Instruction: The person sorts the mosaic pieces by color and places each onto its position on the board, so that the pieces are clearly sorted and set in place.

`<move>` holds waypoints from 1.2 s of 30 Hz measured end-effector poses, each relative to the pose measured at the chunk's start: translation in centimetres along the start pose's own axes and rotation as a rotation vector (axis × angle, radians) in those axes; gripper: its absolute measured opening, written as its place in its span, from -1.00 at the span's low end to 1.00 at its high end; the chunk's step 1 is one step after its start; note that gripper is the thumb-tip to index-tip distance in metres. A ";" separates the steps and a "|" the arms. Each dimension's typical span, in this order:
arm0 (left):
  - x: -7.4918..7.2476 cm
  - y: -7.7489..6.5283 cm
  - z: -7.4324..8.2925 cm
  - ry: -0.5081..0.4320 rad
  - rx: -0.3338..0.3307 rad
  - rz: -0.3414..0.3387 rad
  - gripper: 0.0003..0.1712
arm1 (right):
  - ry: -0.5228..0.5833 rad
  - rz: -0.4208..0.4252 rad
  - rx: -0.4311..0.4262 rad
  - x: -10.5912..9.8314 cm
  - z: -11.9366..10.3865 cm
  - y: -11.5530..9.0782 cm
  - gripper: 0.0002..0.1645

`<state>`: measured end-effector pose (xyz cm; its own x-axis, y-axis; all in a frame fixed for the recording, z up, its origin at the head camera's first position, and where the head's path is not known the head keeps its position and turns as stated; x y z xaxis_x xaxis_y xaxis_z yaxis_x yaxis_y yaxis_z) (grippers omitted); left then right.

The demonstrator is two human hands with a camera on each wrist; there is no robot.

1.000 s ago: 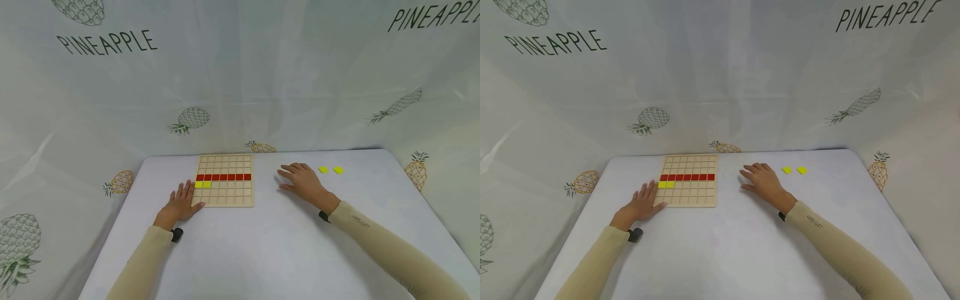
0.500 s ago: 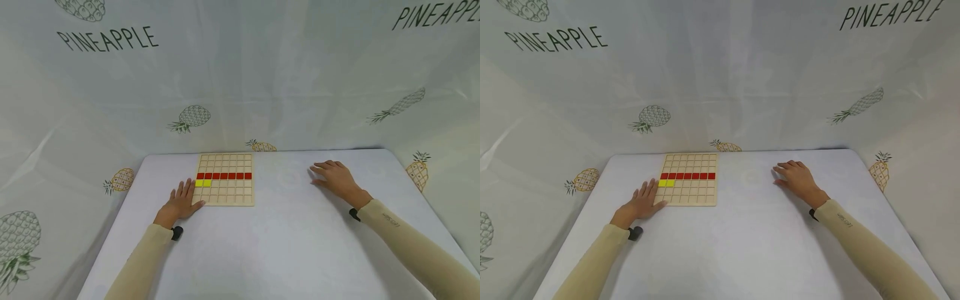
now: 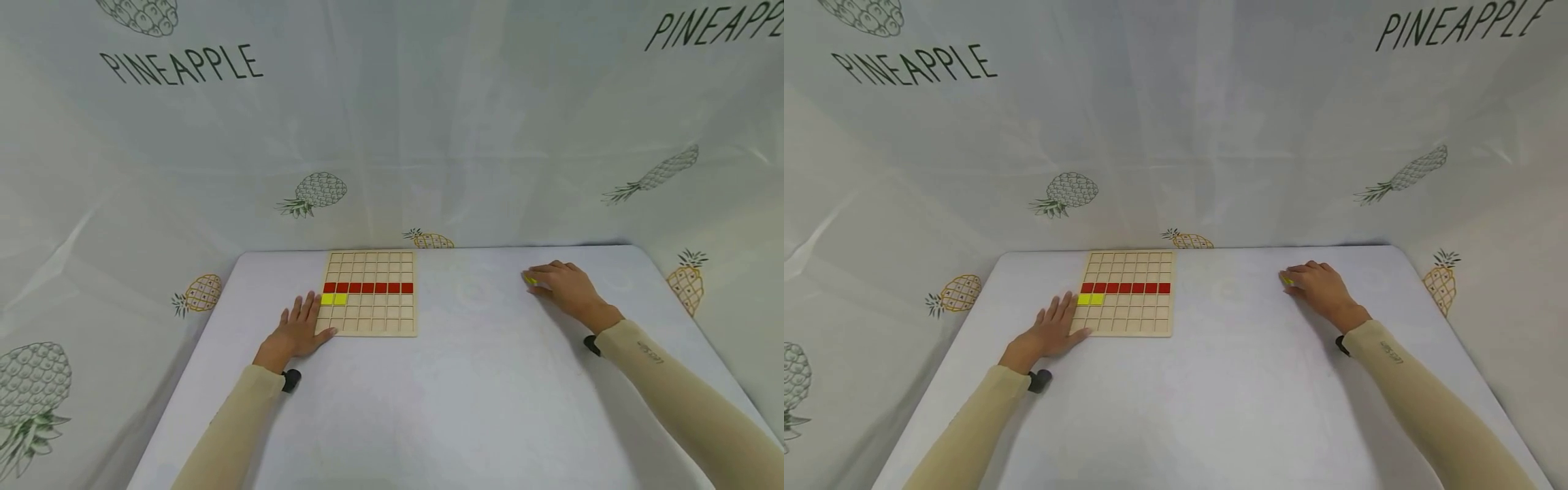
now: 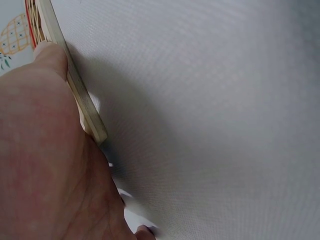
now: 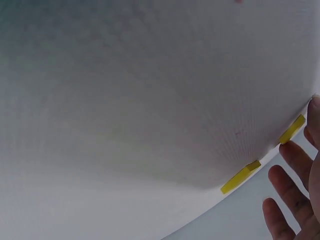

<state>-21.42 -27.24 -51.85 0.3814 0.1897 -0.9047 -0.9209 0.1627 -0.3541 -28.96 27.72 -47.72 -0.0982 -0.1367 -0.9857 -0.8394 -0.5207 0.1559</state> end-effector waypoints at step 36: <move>0.4 0.6 -0.5 0.015 -0.010 -0.023 0.14 | -0.087 0.258 -0.402 -0.2 -7.3 2.3 -0.47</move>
Point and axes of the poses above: each hand's wrist, its own y-axis towards the middle knuckle, its own x-axis out of the palm, z = x × y, the point moved 4 cm from there along y, towards the middle knuckle, and after that the axes turned 1 degree about -z, right-handed, at the moved point
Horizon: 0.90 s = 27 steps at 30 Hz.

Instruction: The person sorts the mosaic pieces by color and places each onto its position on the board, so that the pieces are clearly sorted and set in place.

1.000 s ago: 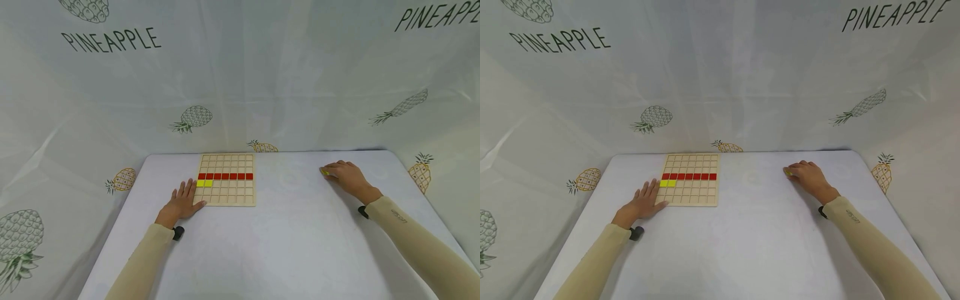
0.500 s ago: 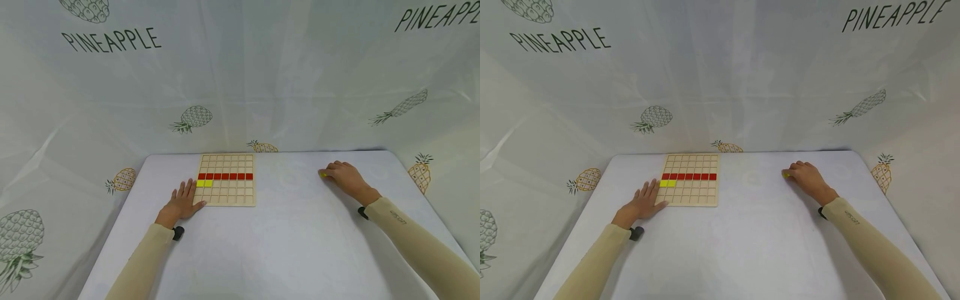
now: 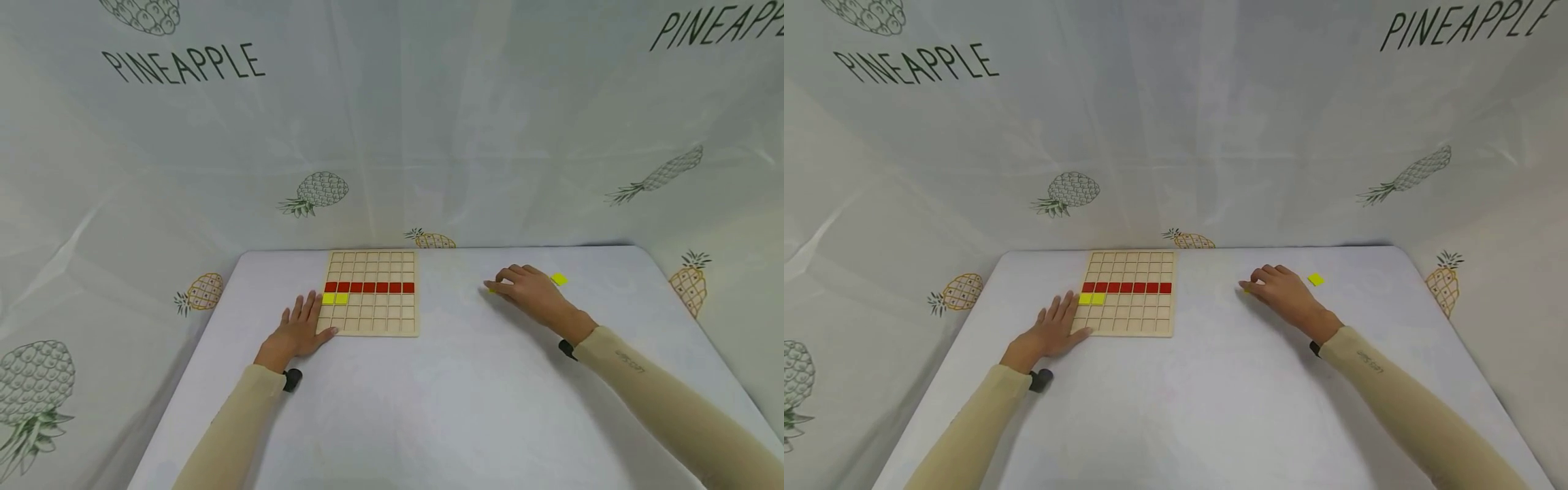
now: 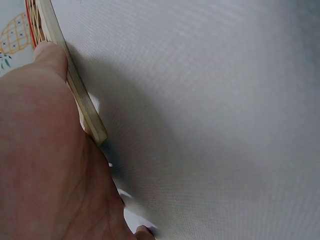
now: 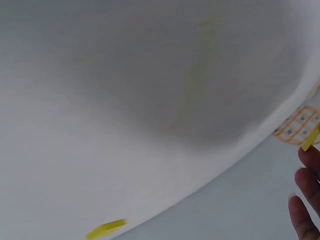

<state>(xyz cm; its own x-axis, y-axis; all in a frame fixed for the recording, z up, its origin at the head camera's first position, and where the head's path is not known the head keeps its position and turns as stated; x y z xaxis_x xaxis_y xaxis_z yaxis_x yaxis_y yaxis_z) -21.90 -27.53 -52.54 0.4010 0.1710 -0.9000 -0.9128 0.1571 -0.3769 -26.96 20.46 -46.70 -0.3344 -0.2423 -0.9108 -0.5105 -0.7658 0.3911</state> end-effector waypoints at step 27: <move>-0.3 -0.5 0.2 0.008 0.007 0.013 0.13 | 0.077 0.087 -0.109 0.3 -5.8 6.5 -0.52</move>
Point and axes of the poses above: each hand's wrist, its own y-axis towards the middle knuckle, its own x-axis out of the palm, z = x × y, the point moved 4 cm from there along y, towards the middle knuckle, and after that the axes turned 1 degree about -z, right-handed, at the moved point
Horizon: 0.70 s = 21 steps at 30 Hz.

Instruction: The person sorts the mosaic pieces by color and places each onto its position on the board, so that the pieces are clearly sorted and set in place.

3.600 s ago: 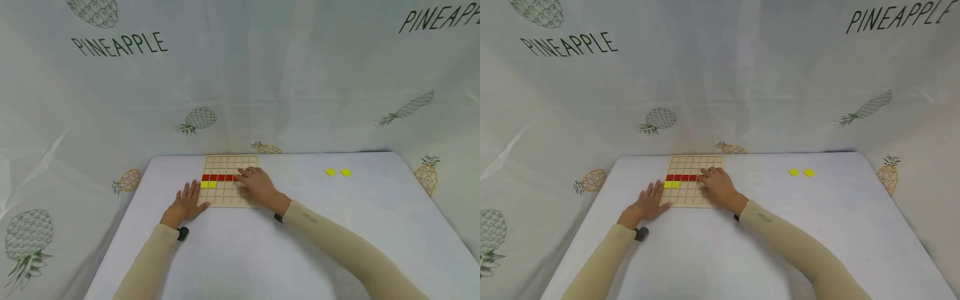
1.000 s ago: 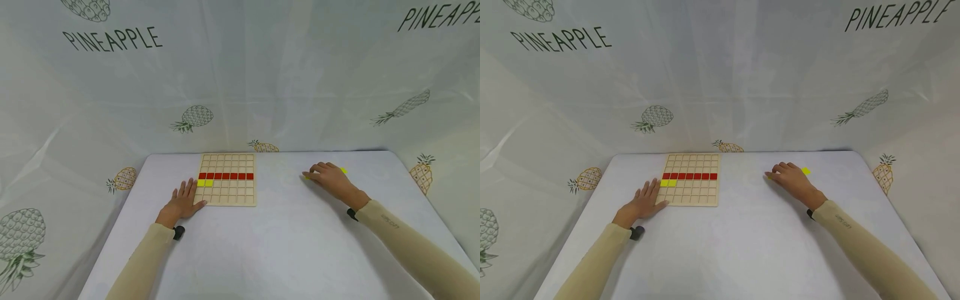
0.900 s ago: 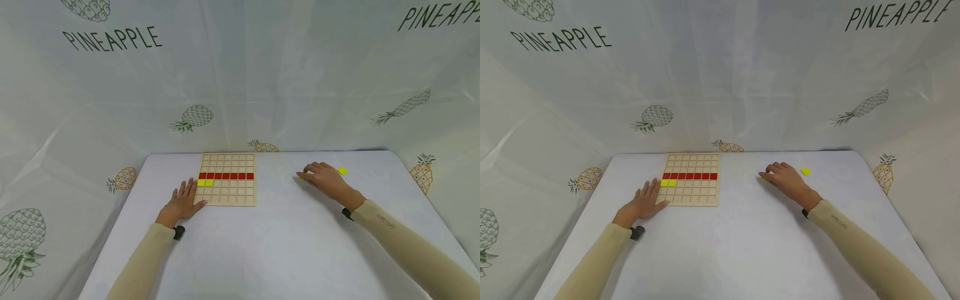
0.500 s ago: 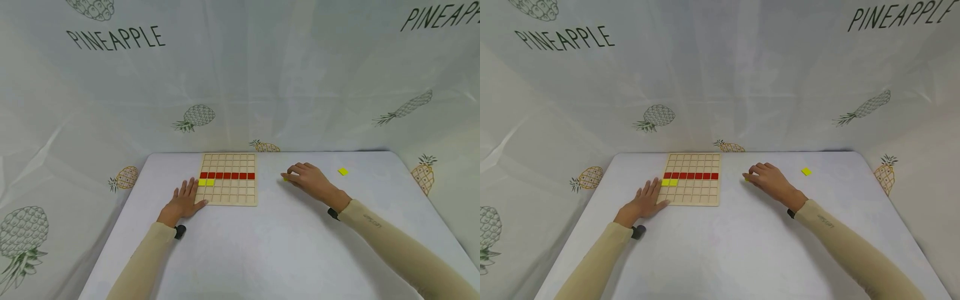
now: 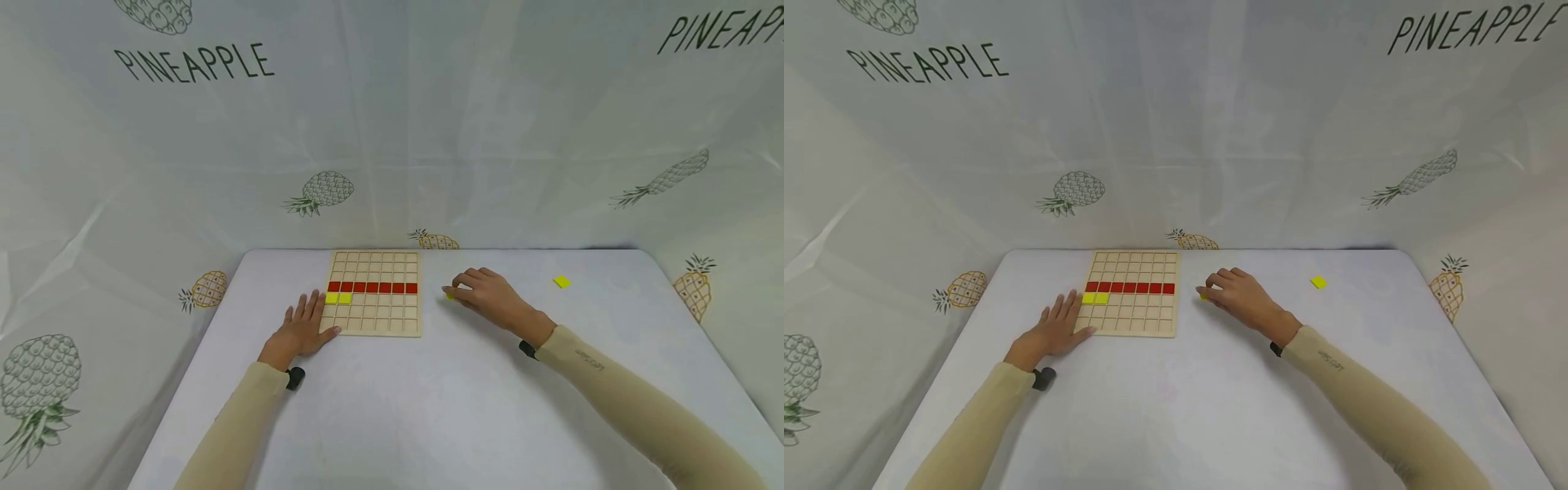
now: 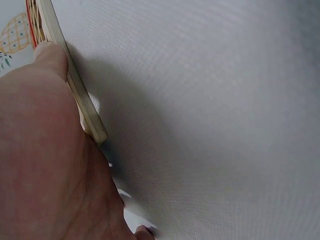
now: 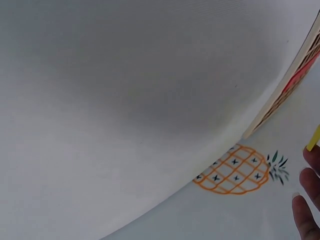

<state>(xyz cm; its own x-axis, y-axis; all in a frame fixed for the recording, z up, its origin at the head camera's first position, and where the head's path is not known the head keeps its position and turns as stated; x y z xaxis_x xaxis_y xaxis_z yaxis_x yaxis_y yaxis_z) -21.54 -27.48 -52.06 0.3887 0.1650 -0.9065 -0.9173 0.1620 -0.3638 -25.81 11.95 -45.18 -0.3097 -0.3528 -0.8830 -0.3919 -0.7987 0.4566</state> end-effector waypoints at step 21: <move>0.1 0.3 0.0 0.014 -0.003 -0.009 0.14 | -0.002 -0.073 -0.018 3.6 -5.1 7.6 -0.63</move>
Point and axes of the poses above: each hand's wrist, its own y-axis towards the middle knuckle, its own x-axis out of the palm, z = x × y, the point moved 4 cm from there along y, towards the middle knuckle, and after that the axes turned 1 degree about -z, right-handed, at the moved point
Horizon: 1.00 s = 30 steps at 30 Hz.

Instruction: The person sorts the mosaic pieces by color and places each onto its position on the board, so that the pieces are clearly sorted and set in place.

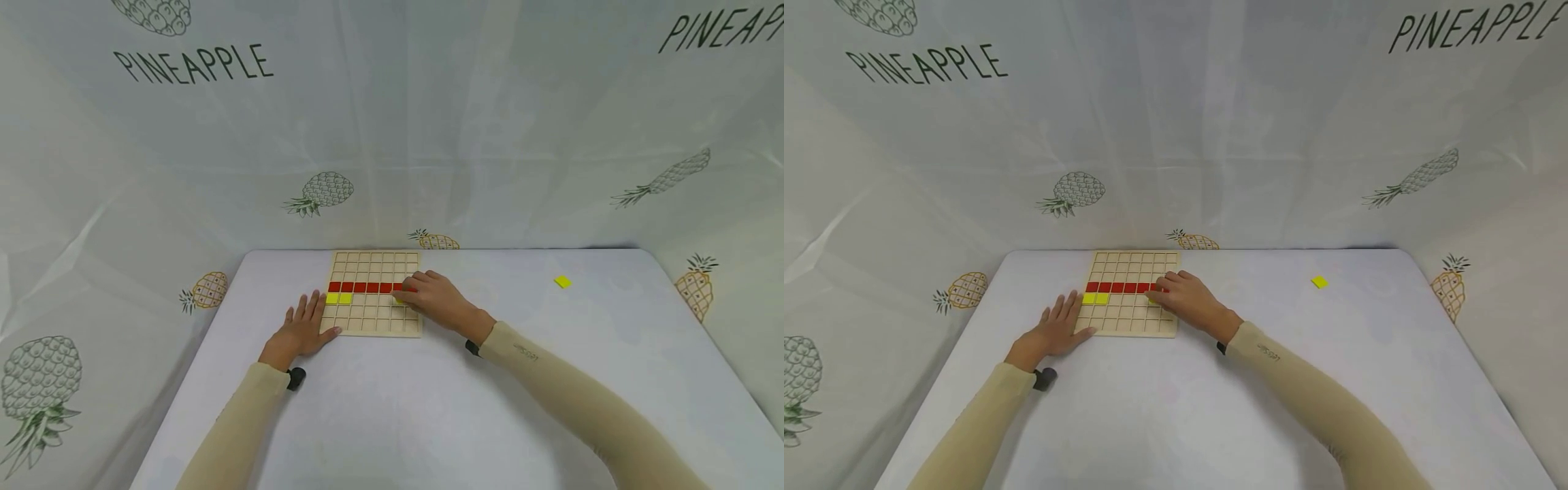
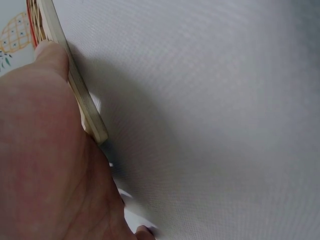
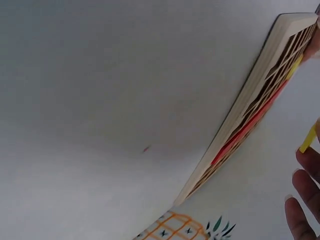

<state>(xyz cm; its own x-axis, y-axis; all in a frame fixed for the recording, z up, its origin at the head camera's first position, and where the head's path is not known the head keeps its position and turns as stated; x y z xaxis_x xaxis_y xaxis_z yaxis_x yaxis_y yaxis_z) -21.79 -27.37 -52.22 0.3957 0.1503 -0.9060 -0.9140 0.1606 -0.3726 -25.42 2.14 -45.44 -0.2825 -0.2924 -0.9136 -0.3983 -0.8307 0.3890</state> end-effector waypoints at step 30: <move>-0.1 -0.1 -0.1 0.017 -0.002 0.024 0.14 | 0.102 -0.220 0.204 4.3 -2.7 7.0 -0.70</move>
<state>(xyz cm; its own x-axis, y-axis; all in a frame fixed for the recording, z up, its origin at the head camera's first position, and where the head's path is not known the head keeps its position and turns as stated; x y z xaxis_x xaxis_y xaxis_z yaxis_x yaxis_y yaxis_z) -21.72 -27.46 -52.08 0.3717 0.1379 -0.9180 -0.9236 0.1547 -0.3508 -27.10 -6.19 -46.91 -0.0852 -0.1707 -0.9816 -0.6097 -0.7703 0.1868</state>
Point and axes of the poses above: each hand's wrist, its own y-axis towards the middle knuckle, its own x-axis out of the palm, z = x × y, the point moved 4 cm from there along y, towards the middle knuckle, and after that the axes turned 1 degree about -z, right-handed, at the moved point
